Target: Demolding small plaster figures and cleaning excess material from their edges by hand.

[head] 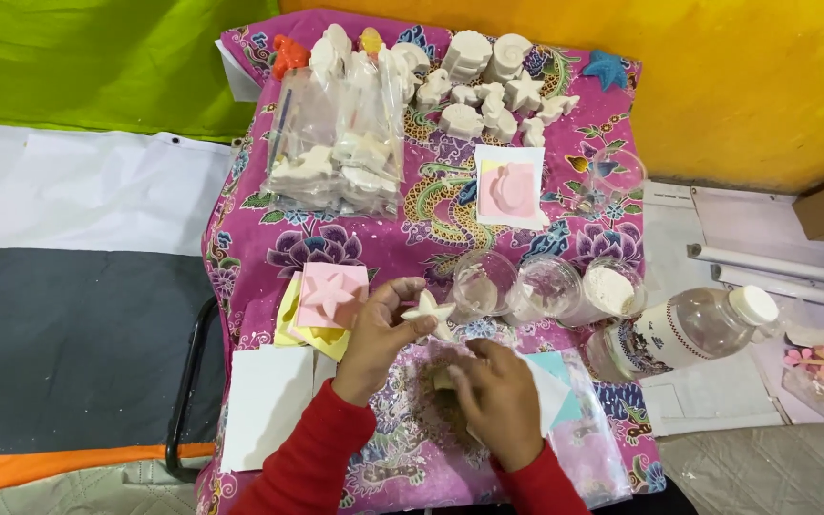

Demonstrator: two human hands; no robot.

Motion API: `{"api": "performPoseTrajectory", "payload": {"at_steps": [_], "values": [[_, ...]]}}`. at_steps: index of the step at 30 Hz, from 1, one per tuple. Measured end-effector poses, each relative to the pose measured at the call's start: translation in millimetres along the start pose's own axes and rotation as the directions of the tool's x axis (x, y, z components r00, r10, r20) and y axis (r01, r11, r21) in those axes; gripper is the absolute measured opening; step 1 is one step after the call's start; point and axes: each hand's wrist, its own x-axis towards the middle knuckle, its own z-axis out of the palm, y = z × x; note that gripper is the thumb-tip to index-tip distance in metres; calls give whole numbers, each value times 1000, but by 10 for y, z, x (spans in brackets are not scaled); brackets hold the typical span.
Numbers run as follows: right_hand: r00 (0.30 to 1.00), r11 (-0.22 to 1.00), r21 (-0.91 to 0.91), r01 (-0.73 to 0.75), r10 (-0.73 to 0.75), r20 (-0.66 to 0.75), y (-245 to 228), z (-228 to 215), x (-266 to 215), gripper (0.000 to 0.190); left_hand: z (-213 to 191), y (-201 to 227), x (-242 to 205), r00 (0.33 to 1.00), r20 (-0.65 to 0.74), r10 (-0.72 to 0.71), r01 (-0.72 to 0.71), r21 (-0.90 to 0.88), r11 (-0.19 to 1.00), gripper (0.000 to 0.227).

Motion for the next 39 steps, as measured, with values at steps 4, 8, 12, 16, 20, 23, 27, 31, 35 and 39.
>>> {"api": "performPoseTrajectory", "payload": {"at_steps": [4, 8, 12, 16, 20, 23, 27, 31, 35, 39], "values": [[980, 954, 299, -7, 66, -188, -255, -617, 481, 13, 44, -81, -51, 989, 110, 102, -110, 70, 991, 64], [911, 701, 584, -410, 280, 304, -152, -720, 892, 62, 167, -106, -148, 962, 141, 235, -228, -66, 971, 79], [790, 662, 506, -553, 222, 571, -89, -767, 1157, 39, 164, -29, -183, 974, 121, 194, -195, -2, 981, 73], [737, 790, 307, -531, 252, 627, -205, -888, 1301, 52, 172, 42, -174, 966, 128, 223, -217, -56, 975, 75], [747, 764, 390, -514, 175, 641, -140, -794, 1294, 52, 148, 45, -162, 981, 75, 181, -185, 50, 981, 77], [749, 789, 367, -492, 169, 641, -161, -927, 1418, 51, 155, 134, -191, 977, 74, 201, -207, 87, 974, 77], [816, 900, 196, -388, 237, 528, 150, -1373, 2046, 41, 79, 109, -144, 942, 19, 334, -330, 228, 916, 88], [842, 887, 137, -441, 356, 406, 406, -1928, 3017, 30, -9, -25, -68, 945, -50, 324, -313, 155, 937, 81], [846, 906, 16, -423, 389, 364, 1092, -1806, 3621, 38, -11, -36, -58, 970, -205, 130, -113, 93, 989, 82], [736, 890, -113, -441, 431, 523, 1813, -1413, 3827, 39, -165, -288, 93, 963, -256, 80, -74, 31, 997, 69]]}}
